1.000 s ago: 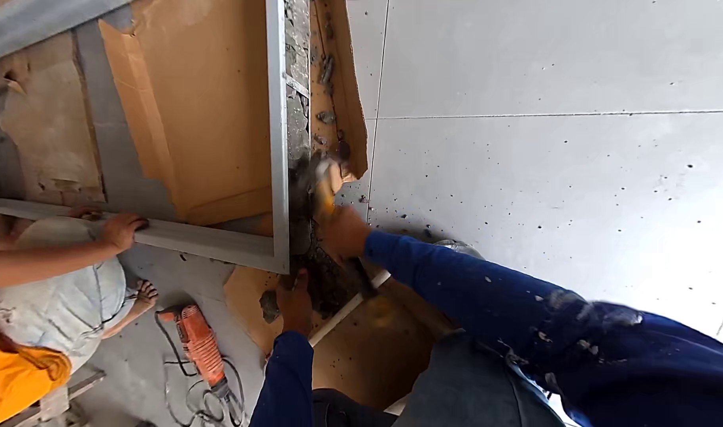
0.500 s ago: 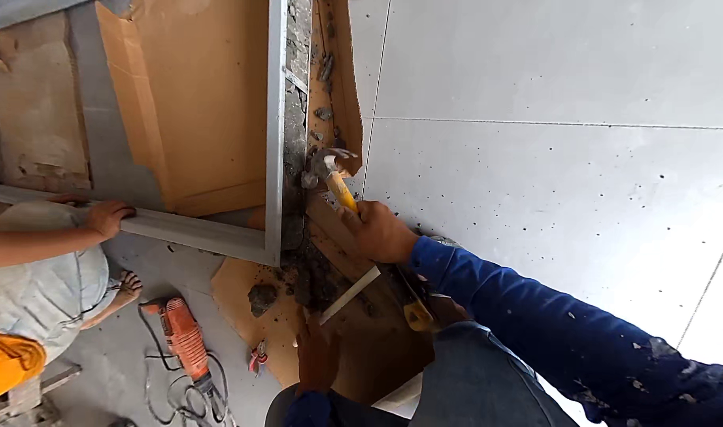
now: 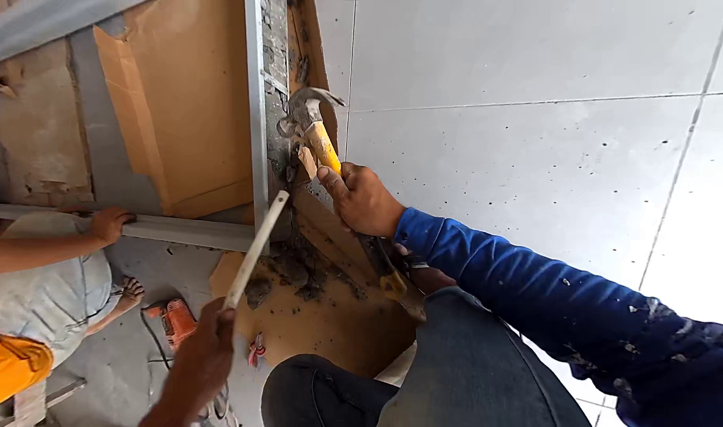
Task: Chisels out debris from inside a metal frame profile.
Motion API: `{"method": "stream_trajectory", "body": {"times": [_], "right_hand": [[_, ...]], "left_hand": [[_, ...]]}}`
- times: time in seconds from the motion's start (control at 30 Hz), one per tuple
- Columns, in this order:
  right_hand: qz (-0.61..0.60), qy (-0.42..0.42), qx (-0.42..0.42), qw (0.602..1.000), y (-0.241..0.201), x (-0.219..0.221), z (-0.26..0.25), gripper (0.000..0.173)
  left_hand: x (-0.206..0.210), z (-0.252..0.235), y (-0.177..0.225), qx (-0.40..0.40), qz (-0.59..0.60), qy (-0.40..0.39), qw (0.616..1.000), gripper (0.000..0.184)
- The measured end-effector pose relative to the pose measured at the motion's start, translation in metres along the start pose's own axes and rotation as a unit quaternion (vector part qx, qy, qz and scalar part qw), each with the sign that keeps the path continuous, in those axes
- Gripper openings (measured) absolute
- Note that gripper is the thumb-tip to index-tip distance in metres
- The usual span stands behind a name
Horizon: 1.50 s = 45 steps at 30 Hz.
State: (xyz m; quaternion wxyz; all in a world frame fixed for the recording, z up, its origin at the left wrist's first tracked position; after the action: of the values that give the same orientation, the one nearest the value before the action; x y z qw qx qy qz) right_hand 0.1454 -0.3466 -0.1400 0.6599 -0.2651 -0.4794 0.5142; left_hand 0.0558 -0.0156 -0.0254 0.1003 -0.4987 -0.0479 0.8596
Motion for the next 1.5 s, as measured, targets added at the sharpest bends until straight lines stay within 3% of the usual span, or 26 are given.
{"method": "stream_trajectory", "body": {"times": [0.1, 0.3, 0.43, 0.67, 0.8, 1.0, 1.27, 1.37, 1.5], "right_hand": [[0.102, 0.002, -0.018, 0.995, -0.012, -0.010, 0.021, 0.044], [0.211, -0.009, -0.042, 0.976, -0.028, -0.013, 0.074, 0.015], [0.113, -0.026, -0.025, 0.993, -0.026, -0.010, 0.080, 0.027], [-0.035, 0.012, -0.130, 0.991, 0.023, 0.019, 0.062, 0.031], [-0.119, 0.049, -0.129, 0.983, 0.038, 0.035, 0.057, 0.028], [-0.240, 0.098, -0.109, 0.960, 0.034, 0.031, 0.047, 0.041], [-0.275, 0.148, -0.141, 0.939, 0.048, 0.033, 0.045, 0.041], [-0.295, 0.145, -0.094, 0.940, 0.082, 0.055, 0.031, 0.039], [-0.197, 0.012, 0.128, 0.972, 0.144, 0.084, 0.013, 0.053]], "left_hand": [[-0.020, -0.022, -0.017, -0.007, -0.035, -0.068, 0.997, 0.046], [-0.042, -0.057, -0.033, -0.041, -0.010, -0.140, 0.989, 0.039], [-0.051, -0.060, -0.034, -0.054, 0.004, -0.158, 0.986, 0.037], [-0.065, -0.075, -0.013, 0.002, -0.107, -0.119, 0.987, 0.035], [-0.073, -0.086, -0.014, -0.013, -0.131, -0.150, 0.980, 0.040], [-0.080, -0.090, 0.001, 0.005, -0.130, -0.170, 0.977, 0.038], [-0.083, -0.086, 0.005, 0.012, -0.210, -0.160, 0.964, 0.034], [-0.085, -0.086, 0.007, 0.008, -0.222, -0.162, 0.961, 0.032], [-0.083, -0.083, 0.013, 0.017, -0.247, -0.155, 0.956, 0.032]]}}
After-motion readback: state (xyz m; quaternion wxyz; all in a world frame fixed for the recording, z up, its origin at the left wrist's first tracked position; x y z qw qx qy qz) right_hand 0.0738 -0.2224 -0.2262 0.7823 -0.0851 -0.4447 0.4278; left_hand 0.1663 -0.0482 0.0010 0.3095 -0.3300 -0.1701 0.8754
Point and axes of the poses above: each hand's wrist, its own z-axis away from the middle knuckle, its own x-axis out of the palm, y = z × x, the point moved 9 cm from there along -z, towards the middle knuckle, and after that the axes turned 11 degrees about -z, right-handed, at the moved point
